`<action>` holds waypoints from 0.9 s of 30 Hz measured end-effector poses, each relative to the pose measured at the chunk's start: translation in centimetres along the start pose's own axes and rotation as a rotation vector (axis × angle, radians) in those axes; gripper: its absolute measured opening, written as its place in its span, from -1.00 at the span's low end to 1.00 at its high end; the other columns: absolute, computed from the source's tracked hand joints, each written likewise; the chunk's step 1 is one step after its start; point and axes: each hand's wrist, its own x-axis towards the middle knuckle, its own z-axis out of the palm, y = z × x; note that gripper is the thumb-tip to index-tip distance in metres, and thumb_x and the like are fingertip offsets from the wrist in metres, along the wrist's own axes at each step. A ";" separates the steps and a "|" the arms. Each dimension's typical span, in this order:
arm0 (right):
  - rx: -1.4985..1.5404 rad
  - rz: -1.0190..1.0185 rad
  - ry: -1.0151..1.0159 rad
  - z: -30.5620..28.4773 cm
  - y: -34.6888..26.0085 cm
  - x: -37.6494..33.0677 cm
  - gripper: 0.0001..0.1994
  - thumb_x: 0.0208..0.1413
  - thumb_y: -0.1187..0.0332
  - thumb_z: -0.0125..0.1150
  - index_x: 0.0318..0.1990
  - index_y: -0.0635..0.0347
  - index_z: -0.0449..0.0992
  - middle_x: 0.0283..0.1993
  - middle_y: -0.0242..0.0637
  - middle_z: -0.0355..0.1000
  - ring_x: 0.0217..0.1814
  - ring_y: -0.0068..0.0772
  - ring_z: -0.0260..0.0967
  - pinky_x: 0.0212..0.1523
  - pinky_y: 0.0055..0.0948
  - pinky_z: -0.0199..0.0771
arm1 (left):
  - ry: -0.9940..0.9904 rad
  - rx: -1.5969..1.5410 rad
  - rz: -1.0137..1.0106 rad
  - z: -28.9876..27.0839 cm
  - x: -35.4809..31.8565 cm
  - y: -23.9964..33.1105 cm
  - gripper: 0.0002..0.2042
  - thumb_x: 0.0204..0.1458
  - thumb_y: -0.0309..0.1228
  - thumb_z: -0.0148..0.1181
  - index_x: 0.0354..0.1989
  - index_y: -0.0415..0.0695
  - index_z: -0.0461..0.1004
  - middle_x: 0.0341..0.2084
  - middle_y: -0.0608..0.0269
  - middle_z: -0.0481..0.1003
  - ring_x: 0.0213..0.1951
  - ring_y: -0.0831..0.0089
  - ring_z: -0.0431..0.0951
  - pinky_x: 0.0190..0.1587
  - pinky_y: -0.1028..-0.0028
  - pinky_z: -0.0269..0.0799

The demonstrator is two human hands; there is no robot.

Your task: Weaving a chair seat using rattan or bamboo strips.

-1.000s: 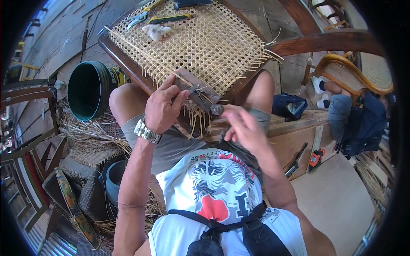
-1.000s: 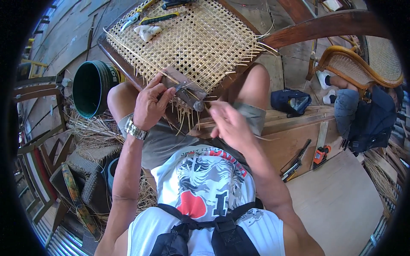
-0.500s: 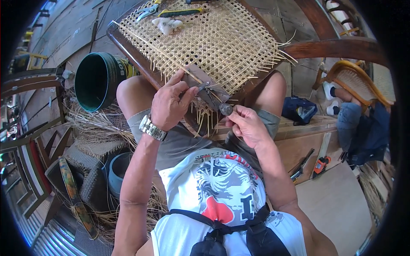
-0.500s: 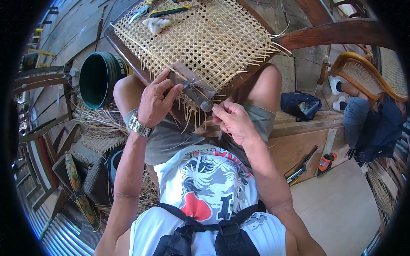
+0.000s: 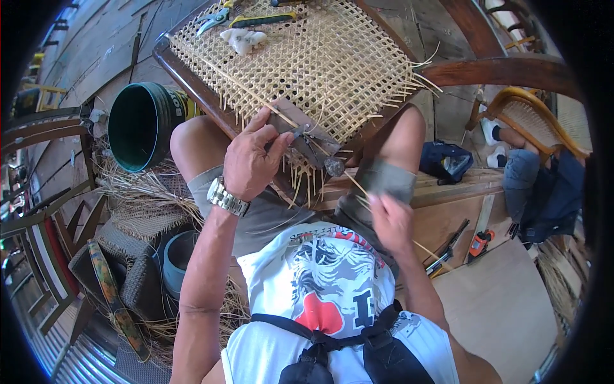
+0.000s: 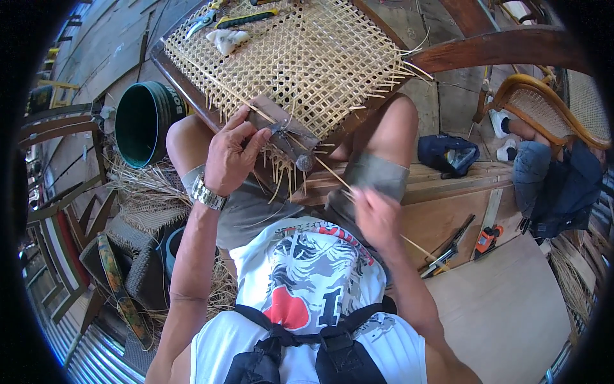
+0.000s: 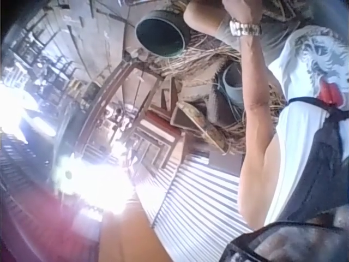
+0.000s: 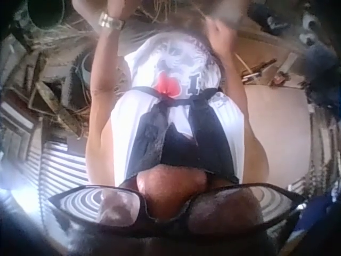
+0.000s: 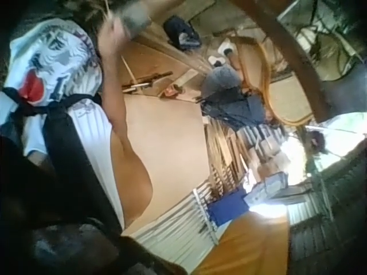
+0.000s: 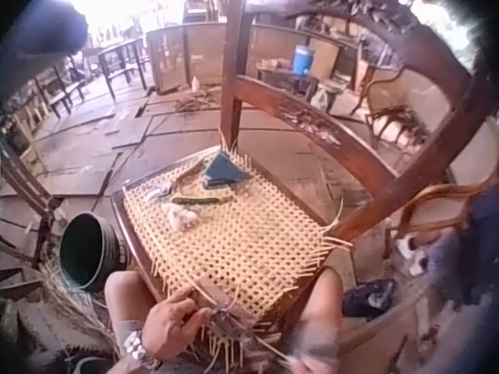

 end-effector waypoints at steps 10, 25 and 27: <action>-0.222 0.097 -0.045 -8.6 -1.3 -4.1 -0.54 0.25 0.27 0.22 0.24 0.26 0.38 0.20 -0.03 0.32 -0.28 -0.05 0.53 -0.15 -0.37 0.54 | 0.014 -0.023 0.023 0.1 0.1 0.0 -0.70 0.14 -0.24 0.28 -0.46 -0.25 0.51 0.18 -0.11 0.43 -0.17 0.00 0.61 -0.19 0.21 0.51; 0.200 -0.106 -0.008 4.3 -1.3 4.9 -0.67 0.31 0.21 0.16 -0.43 0.28 0.42 -0.56 -0.04 0.29 -0.62 -0.35 0.19 -0.51 -0.22 0.26 | 0.017 -0.002 0.047 0.1 0.1 -0.3 -0.71 0.13 -0.24 0.28 -0.46 -0.24 0.52 0.14 -0.15 0.45 -0.20 -0.03 0.61 -0.19 0.19 0.52; 0.039 -0.046 0.015 2.0 0.3 1.8 -0.65 0.32 0.22 0.12 -0.45 0.29 0.38 -0.56 0.06 0.24 -0.61 -0.29 0.15 -0.51 -0.21 0.24 | -0.010 -0.003 0.023 0.0 0.1 -0.3 -0.70 0.14 -0.23 0.28 -0.46 -0.24 0.52 0.14 -0.15 0.46 -0.20 -0.03 0.61 -0.19 0.19 0.52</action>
